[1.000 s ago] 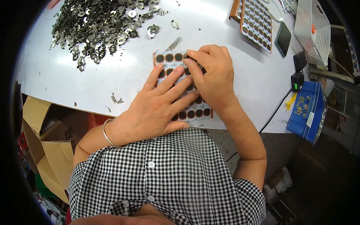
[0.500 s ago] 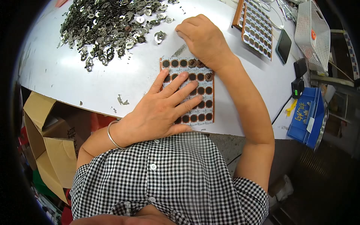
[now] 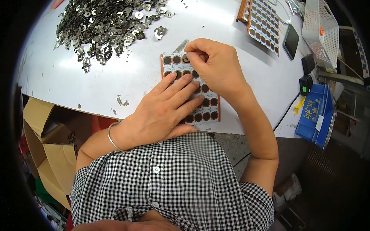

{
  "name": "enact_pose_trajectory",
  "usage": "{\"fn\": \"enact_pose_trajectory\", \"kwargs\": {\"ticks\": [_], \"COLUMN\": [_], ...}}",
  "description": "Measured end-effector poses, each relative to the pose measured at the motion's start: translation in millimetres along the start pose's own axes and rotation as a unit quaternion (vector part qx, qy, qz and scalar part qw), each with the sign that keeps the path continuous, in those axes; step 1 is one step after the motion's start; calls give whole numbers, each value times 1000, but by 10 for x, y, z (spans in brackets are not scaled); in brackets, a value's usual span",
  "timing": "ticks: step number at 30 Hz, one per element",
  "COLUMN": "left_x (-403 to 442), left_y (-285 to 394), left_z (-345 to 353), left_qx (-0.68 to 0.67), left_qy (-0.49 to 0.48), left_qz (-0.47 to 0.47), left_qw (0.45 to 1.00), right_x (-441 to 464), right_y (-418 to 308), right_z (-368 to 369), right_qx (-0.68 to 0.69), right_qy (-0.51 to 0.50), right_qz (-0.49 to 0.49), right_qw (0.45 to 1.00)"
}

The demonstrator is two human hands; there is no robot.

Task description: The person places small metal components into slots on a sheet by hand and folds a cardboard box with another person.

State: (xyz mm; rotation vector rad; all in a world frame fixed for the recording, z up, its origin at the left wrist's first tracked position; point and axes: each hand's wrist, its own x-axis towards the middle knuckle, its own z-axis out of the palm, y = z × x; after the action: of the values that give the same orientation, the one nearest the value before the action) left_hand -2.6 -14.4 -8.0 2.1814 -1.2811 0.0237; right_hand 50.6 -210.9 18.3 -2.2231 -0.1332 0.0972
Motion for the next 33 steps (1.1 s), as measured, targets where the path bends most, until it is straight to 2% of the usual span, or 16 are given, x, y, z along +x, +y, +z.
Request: {"fn": "enact_pose_trajectory", "kwargs": {"ticks": [6,9,12,21,27,30,31,33], "left_x": [-12,-11,-6,-20,-16,-18,-19,-15], "left_y": [-4,-8,-11,-16,-23,-25,-23,-20], "left_z": [24,18,9,35,8,-2,0,3], "left_qx": [-10,-11,-11,-1,-18,-24,-25,-28], "left_qy": [9,9,5,-10,-4,-4,-4,-5], "left_qz": [2,-1,0,1,3,4,5,3], "left_qw": [1000,1000,1000,1000,1000,1000,1000,1000], "right_x": [-65,-44,-88,-191,-85,232,345,521], "right_y": [-149,-27,-44,87,-45,32,38,-33], "right_z": [27,72,94,224,58,129,170,246], "right_qx": [-76,-197,-139,-188,-202,-113,-123,-116], "right_qy": [-7,57,68,134,38,60,76,54], "right_qz": [4,-129,-42,-170,-140,-211,-243,-233], "right_qw": [997,970,987,958,969,969,959,964]}}
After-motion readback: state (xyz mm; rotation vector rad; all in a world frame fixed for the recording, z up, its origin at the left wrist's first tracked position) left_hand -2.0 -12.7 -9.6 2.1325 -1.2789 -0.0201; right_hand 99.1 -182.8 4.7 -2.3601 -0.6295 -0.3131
